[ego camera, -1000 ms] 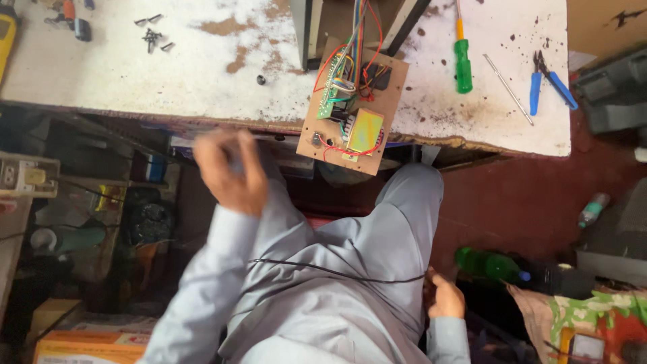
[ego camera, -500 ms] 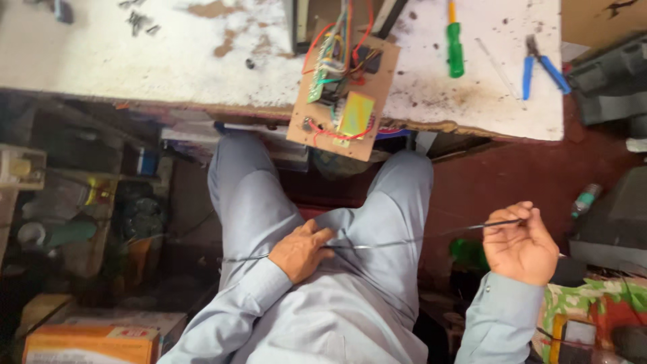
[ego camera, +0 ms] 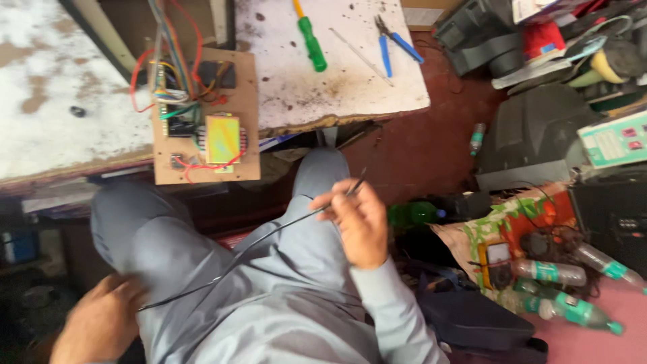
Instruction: The person removes the back panel of a black electronic device using a screwdriver, then works on the exposed circuit board. They use pliers to strip a black wire and a screwdriver to adjust connections on the board.
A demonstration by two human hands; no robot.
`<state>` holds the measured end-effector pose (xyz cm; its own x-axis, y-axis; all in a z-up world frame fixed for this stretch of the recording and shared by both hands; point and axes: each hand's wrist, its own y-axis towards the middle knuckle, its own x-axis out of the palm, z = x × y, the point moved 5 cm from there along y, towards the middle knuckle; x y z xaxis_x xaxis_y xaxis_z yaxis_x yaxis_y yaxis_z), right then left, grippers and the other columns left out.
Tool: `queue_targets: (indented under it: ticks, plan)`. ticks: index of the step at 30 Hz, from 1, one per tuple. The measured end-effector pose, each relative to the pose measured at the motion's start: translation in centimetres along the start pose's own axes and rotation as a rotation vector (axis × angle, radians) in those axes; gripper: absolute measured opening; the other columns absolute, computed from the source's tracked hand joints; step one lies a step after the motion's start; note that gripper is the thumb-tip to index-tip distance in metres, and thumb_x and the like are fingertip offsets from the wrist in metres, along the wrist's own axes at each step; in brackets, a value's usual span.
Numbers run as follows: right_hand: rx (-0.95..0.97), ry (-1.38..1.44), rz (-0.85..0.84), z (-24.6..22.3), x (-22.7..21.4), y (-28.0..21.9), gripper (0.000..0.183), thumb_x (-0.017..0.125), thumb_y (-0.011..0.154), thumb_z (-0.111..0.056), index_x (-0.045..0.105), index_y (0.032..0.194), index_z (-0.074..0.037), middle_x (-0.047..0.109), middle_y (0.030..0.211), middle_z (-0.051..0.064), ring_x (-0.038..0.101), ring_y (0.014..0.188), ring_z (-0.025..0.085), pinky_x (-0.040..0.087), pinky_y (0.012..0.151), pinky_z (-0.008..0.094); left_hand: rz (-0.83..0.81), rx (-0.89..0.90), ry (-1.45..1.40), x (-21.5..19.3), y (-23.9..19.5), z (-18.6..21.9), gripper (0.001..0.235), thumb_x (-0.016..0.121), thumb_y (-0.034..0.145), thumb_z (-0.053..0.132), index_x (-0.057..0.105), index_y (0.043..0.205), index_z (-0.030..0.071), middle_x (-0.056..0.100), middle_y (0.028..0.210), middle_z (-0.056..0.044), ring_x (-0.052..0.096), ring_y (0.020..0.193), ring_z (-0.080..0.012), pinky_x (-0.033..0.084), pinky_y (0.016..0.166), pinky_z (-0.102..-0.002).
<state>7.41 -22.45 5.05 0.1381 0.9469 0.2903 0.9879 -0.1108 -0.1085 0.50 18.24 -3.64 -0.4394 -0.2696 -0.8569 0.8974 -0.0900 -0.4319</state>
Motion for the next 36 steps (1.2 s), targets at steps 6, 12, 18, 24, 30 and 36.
queue_targets:
  ticks: [6, 12, 18, 24, 30, 36]
  plan:
    - [0.083, -0.253, -0.287, 4.4, 7.0, -6.3, 0.018, 0.057, 0.101, -0.003, 0.065, 0.117, 0.001, 0.078, 0.098, 0.015, 0.075, 0.093, 0.018, 0.060, 0.086, 0.031, -0.207, 0.200, -1.072, -3.4, 3.0, 15.3, 0.049, 0.056, 0.095, 0.032, 0.059, 0.138, 0.007, 0.075, 0.120, -0.007, 0.073, 0.106, -0.0208, 0.057, 0.087, -0.033]
    - [-0.146, -0.578, -0.315, 6.0, 7.2, -7.8, 0.017, 0.068, 0.094, 0.001, 0.072, 0.110, 0.005, 0.076, 0.099, 0.014, 0.071, 0.096, 0.019, 0.057, 0.084, 0.032, -0.506, 0.483, -1.413, -4.1, 6.0, 23.5, 0.040, 0.057, 0.105, 0.023, 0.060, 0.132, -0.006, 0.069, 0.093, -0.016, 0.065, 0.083, -0.0160, 0.056, 0.076, -0.029]
    - [0.300, 0.154, -0.213, 7.4, 5.3, -5.7, 0.028, 0.054, 0.108, -0.016, 0.068, 0.117, 0.007, 0.072, 0.114, 0.017, 0.072, 0.106, 0.027, 0.059, 0.098, 0.042, -0.656, 0.302, -1.690, -2.4, 6.3, 19.3, 0.048, 0.050, 0.106, 0.032, 0.057, 0.135, -0.005, 0.073, 0.117, -0.010, 0.071, 0.100, -0.0092, 0.058, 0.088, -0.025]
    - [0.495, 0.470, -0.238, 6.5, 5.7, -4.5, 0.035, 0.049, 0.110, -0.020, 0.061, 0.133, 0.005, 0.069, 0.125, 0.020, 0.066, 0.115, 0.030, 0.054, 0.102, 0.043, -0.471, 0.324, -1.460, -2.2, 3.8, 16.5, 0.040, 0.056, 0.102, 0.024, 0.061, 0.133, 0.000, 0.070, 0.110, -0.001, 0.062, 0.074, -0.0073, 0.053, 0.065, -0.025]
    - [0.482, 0.537, -0.153, 6.3, 3.9, -2.7, 0.039, 0.046, 0.107, -0.018, 0.057, 0.140, 0.000, 0.068, 0.127, 0.020, 0.063, 0.124, 0.036, 0.052, 0.100, 0.042, -0.393, 0.231, -1.274, -1.9, 2.9, 15.8, 0.027, 0.059, 0.100, 0.009, 0.066, 0.126, 0.004, 0.060, 0.084, 0.001, 0.050, 0.066, -0.0062, 0.047, 0.059, -0.024]
    - [0.435, 0.528, 0.014, 5.9, -0.2, -0.8, 0.035, 0.048, 0.108, -0.022, 0.058, 0.136, -0.003, 0.069, 0.126, 0.018, 0.064, 0.123, 0.035, 0.053, 0.098, 0.041, -0.320, 0.339, -1.197, -1.6, 3.2, 15.2, 0.023, 0.057, 0.098, 0.003, 0.069, 0.118, 0.003, 0.066, 0.092, 0.002, 0.056, 0.083, -0.0055, 0.050, 0.075, -0.023]
